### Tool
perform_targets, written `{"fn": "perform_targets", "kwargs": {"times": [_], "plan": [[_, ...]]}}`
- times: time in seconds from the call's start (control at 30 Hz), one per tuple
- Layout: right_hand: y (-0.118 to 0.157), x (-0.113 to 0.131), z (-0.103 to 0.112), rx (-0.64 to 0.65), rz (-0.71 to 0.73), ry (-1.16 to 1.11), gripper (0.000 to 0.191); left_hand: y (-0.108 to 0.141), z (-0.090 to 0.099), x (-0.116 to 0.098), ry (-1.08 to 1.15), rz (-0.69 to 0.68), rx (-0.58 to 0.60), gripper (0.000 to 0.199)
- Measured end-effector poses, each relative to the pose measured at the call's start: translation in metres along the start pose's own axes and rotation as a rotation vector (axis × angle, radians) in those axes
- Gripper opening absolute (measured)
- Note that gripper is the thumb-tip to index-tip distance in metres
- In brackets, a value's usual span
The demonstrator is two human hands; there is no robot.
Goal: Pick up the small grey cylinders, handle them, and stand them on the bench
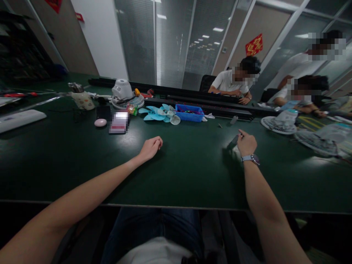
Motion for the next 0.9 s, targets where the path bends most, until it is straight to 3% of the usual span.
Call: {"fn": "perform_targets", "kwargs": {"times": [0.07,0.17,0.27,0.37,0.43,0.53,0.67,0.73,0.8,0.9], "plan": [[0.002,-0.006,-0.005,-0.033,-0.030,-0.082,0.051,0.000,0.000,0.001,0.004,-0.009,0.000,0.025],[0.006,-0.022,-0.018,-0.016,-0.195,-0.182,0.064,0.000,0.000,0.002,0.011,-0.019,0.002,0.025],[0.009,-0.037,-0.030,0.054,-0.365,-0.238,0.052,0.001,0.000,0.002,0.009,-0.015,0.005,0.025],[0.009,-0.030,-0.031,0.043,-0.419,-0.316,0.042,0.000,-0.001,0.002,0.000,-0.020,0.006,0.025],[0.012,-0.006,-0.030,0.051,-0.401,-0.426,0.044,0.000,-0.001,0.001,-0.008,-0.030,0.006,0.025],[0.030,0.060,-0.025,0.166,-0.297,-0.709,0.049,0.000,-0.001,0.000,-0.020,-0.044,0.004,0.026],[0.087,0.167,-0.002,0.506,-0.053,-1.049,0.045,0.001,0.000,-0.001,-0.006,-0.041,0.012,0.025],[0.118,0.206,0.015,0.684,0.051,-1.130,0.040,0.003,0.000,-0.004,0.019,-0.046,0.020,0.026],[0.142,0.229,0.031,0.802,0.116,-1.173,0.039,0.005,0.002,-0.011,0.051,-0.079,0.017,0.027],[0.159,0.241,0.044,0.877,0.188,-1.165,0.041,0.012,0.002,-0.027,0.084,-0.195,0.035,0.029]]}}
Point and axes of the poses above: each hand's wrist, its own y-axis away from the middle knuckle, its own z-axis out of the back of the hand, x = y × z, the point moved 5 cm from there along -y, towards the middle knuckle, and after that the axes turned 12 degrees about -x, right-handed, at the moved point
